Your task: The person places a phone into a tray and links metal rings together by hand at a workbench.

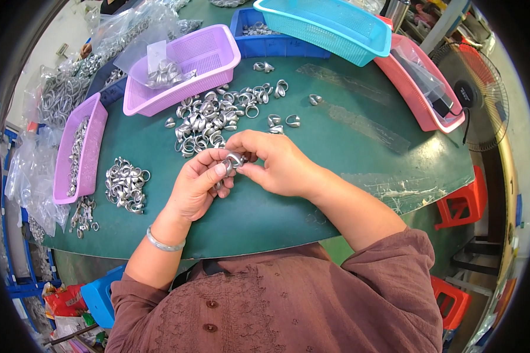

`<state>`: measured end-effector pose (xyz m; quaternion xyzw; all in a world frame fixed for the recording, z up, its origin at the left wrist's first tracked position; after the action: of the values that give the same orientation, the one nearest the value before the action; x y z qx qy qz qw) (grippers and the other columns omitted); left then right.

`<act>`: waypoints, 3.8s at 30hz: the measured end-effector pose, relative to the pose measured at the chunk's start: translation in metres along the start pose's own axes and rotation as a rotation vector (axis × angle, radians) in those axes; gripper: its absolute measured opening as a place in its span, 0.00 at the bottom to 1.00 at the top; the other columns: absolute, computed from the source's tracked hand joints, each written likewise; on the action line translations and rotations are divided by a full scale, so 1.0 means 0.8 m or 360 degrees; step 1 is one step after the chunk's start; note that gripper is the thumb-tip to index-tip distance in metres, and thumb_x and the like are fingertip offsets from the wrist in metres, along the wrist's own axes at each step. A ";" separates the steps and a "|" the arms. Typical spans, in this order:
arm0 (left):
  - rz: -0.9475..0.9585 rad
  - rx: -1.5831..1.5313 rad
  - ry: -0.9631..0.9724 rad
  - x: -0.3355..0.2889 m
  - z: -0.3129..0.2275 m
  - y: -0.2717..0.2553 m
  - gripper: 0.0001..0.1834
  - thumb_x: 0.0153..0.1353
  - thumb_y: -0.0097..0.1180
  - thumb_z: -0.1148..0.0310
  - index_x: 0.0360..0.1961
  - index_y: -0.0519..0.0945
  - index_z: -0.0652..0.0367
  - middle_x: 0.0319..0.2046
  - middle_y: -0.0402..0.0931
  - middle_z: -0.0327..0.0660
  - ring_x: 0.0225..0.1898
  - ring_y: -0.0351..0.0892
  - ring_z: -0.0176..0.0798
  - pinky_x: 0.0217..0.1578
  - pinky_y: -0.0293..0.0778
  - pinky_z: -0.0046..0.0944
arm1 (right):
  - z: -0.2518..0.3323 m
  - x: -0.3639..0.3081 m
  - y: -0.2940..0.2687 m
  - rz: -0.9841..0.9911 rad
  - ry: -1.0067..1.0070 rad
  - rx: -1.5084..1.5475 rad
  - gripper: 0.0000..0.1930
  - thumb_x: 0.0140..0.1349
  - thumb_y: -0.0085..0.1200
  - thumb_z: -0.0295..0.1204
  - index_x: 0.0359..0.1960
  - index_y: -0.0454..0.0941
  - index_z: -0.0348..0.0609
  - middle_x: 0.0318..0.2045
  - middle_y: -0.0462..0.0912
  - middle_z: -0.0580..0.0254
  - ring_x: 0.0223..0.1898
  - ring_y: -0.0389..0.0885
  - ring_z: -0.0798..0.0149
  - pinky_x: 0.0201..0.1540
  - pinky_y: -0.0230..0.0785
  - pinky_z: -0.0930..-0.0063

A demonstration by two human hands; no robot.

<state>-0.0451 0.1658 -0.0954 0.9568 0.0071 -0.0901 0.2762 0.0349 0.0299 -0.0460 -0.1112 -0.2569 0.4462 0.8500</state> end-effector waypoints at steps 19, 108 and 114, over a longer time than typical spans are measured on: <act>0.0173 -0.0049 0.0021 0.001 0.004 0.003 0.15 0.62 0.49 0.69 0.50 0.71 0.61 0.39 0.74 0.37 0.36 0.74 0.30 0.34 0.72 0.28 | 0.007 0.001 0.007 -0.0086 -0.0236 -0.0175 0.16 0.49 0.54 0.17 0.42 0.73 0.40 0.31 0.77 0.58 0.33 0.78 0.60 0.35 0.70 0.71; 0.0165 0.0187 0.0196 -0.002 -0.003 0.011 0.16 0.56 0.53 0.77 0.47 0.71 0.62 0.39 0.73 0.40 0.32 0.72 0.30 0.26 0.71 0.26 | -0.018 -0.001 -0.055 0.0361 0.0186 -0.1054 0.14 0.47 0.55 0.22 0.38 0.74 0.41 0.34 0.76 0.55 0.42 0.73 0.51 0.44 0.65 0.61; 0.0186 -0.0273 -0.0016 0.000 -0.004 -0.002 0.14 0.61 0.46 0.69 0.47 0.71 0.62 0.36 0.71 0.41 0.34 0.74 0.36 0.21 0.72 0.28 | -0.019 -0.006 -0.058 0.0501 0.0369 -0.1181 0.12 0.46 0.57 0.26 0.35 0.76 0.40 0.35 0.76 0.55 0.42 0.74 0.52 0.44 0.67 0.62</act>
<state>-0.0447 0.1688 -0.0932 0.9280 -0.0424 -0.0777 0.3620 0.0732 0.0000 -0.0414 -0.4971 -0.2828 0.4325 0.6970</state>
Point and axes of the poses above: each hand's wrist, its own x-axis towards the middle knuckle, its own y-axis out of the palm, z = x × y, the point moved 4 cm from there along x, towards the middle knuckle
